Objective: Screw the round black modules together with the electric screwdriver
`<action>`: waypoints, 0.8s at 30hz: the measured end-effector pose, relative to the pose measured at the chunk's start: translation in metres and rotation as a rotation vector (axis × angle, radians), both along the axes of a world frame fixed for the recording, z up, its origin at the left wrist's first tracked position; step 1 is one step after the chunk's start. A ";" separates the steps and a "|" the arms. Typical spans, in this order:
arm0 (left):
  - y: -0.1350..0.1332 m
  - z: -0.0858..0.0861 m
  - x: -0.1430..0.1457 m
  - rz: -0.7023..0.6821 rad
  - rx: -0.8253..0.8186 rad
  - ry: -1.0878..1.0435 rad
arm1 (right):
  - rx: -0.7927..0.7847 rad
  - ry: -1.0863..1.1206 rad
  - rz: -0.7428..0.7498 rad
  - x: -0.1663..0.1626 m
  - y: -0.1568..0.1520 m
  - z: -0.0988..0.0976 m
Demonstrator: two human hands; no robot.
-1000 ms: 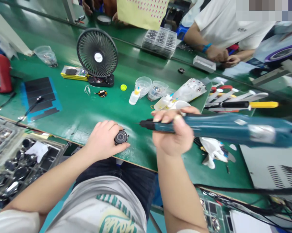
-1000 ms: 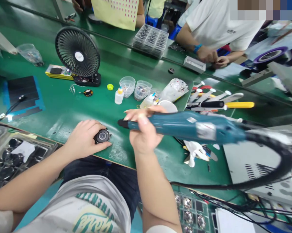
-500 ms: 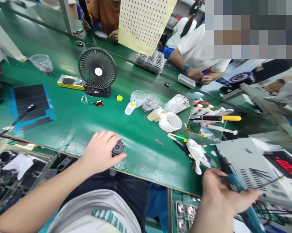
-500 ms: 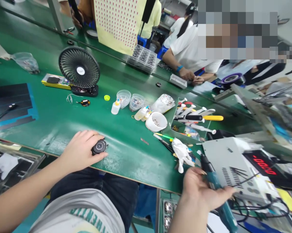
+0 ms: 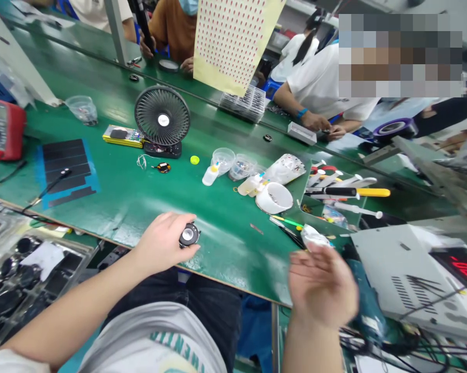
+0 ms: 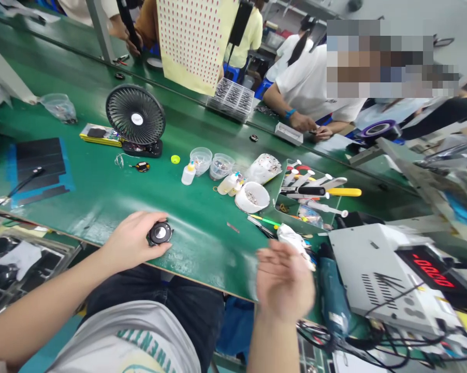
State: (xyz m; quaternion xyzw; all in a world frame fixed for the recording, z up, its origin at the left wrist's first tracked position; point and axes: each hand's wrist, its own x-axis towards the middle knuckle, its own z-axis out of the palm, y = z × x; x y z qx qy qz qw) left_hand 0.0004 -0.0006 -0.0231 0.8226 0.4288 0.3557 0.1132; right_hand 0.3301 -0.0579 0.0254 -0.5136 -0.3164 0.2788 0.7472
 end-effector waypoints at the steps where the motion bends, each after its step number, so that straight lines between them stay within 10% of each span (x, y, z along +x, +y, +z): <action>1: 0.000 0.001 0.000 0.020 0.018 -0.038 | -0.089 -0.116 0.213 -0.018 0.004 -0.001; 5: 0.009 0.011 -0.001 0.074 0.073 -0.196 | -0.313 -0.520 0.900 -0.084 0.040 0.004; 8: 0.035 0.023 0.001 0.079 0.126 -0.273 | -0.279 -0.410 1.188 -0.115 0.080 0.003; 14: 0.103 0.026 0.016 -0.024 0.284 -0.244 | -0.239 0.194 1.084 -0.138 0.129 -0.022; 24: 0.116 0.009 0.002 -0.105 0.328 -0.081 | -0.306 0.144 1.109 -0.132 0.153 -0.045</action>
